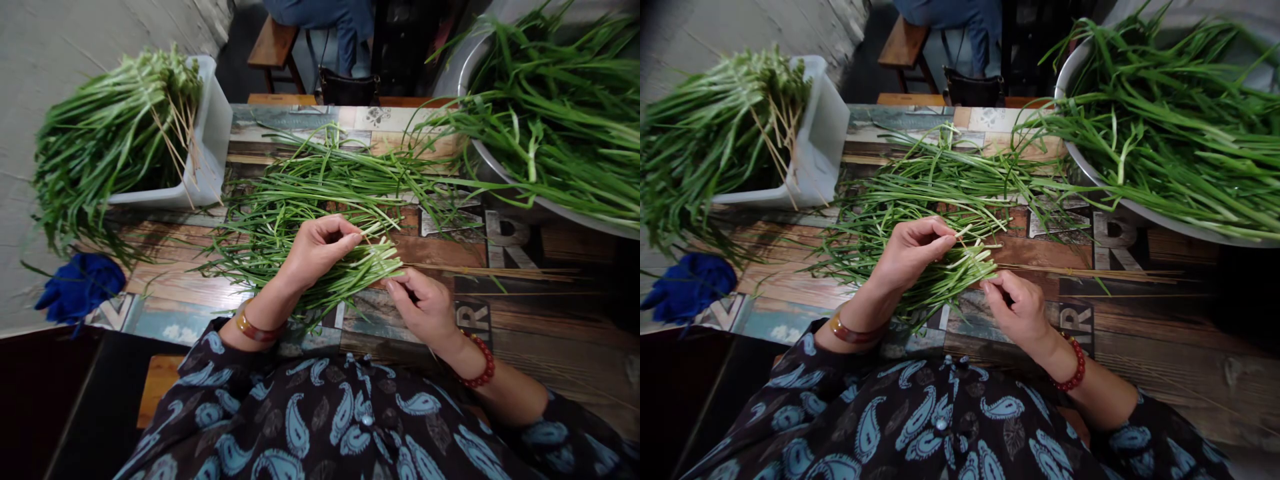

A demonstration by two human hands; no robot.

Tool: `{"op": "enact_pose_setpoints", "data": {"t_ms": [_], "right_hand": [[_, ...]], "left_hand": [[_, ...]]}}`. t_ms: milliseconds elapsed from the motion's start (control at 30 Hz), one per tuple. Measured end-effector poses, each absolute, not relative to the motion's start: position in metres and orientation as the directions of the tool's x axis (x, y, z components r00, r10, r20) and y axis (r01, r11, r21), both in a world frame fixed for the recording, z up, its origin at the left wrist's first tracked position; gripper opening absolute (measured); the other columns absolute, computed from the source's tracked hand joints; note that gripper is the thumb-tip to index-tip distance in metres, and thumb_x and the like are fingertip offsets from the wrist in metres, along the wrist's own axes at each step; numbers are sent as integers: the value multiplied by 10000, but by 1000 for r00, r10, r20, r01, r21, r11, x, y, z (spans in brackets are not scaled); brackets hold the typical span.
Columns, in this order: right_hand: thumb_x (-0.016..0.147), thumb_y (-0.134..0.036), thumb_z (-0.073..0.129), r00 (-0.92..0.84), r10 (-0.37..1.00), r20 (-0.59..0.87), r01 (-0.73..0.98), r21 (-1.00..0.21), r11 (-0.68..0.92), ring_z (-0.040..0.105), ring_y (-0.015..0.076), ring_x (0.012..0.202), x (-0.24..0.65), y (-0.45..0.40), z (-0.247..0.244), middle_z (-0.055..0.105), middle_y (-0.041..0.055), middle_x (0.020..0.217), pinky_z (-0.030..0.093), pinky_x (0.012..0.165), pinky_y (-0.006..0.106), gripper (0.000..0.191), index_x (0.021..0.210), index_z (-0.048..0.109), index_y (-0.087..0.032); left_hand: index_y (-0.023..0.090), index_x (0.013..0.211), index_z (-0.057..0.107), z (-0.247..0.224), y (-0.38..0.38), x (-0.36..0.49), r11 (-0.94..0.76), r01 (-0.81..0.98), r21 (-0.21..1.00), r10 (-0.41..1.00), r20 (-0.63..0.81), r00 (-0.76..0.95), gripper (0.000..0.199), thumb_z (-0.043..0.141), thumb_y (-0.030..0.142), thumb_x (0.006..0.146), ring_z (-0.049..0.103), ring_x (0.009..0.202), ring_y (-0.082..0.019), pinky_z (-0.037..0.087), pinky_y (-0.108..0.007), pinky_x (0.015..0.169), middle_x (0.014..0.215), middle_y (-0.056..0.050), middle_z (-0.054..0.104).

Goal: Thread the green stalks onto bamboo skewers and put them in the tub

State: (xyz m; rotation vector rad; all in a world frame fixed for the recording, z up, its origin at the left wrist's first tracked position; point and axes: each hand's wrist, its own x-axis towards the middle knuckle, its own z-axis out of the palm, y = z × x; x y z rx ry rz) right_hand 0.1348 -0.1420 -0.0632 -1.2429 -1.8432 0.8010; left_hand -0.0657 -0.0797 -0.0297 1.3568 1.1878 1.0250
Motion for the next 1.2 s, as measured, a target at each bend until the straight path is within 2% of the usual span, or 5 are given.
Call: {"op": "enact_pose_setpoints", "data": {"t_ms": [333, 567, 700, 900, 1200], "right_hand": [[897, -213, 533, -223, 946, 235, 452, -835, 314, 572, 123, 526, 133, -141, -62, 638, -8, 604, 438, 542, 235, 166, 760, 627, -205], [905, -235, 538, -229, 952, 205, 437, -852, 289, 558, 119, 518, 134, -140, -62, 622, -15, 595, 434, 537, 233, 169, 774, 639, -200], [906, -223, 532, -240, 947, 213, 405, -865, 297, 590, 125, 549, 134, -139, -62, 648, -6, 627, 452, 556, 234, 165, 790, 646, -198], [909, -231, 544, -254, 943, 214, 390, -870, 302, 611, 130, 555, 134, -138, -61, 666, -6, 633, 465, 558, 233, 156, 816, 666, -203], [940, -201, 512, -334, 909, 248, 386, -844, 373, 688, 142, 668, 134, -139, -67, 734, 19, 759, 510, 635, 233, 149, 900, 656, -206]], "left_hand": [[154, 686, 695, -28, -79, -67, -122, 231, 965, 976, 74, 207, 177, 704, 296, 792, 528, 639, -119, 395, -255, 632, 689, -23, 648], [174, 778, 732, -26, -75, -73, -188, 231, 955, 927, 95, 362, 149, 699, 313, 821, 625, 867, -181, 471, -329, 853, 896, -74, 701], [163, 742, 730, -24, -74, -74, -162, 215, 963, 903, 57, 425, 199, 688, 334, 833, 648, 842, -178, 490, -310, 837, 875, -84, 711], [156, 979, 749, -21, -78, -76, -12, 187, 982, 878, -79, 471, 298, 738, 381, 782, 676, 881, -203, 517, -282, 800, 968, -83, 744], [112, 721, 719, -25, -79, -75, 18, 255, 967, 897, -128, 422, 327, 689, 424, 815, 543, 580, -102, 404, -188, 521, 646, -24, 657]]}}
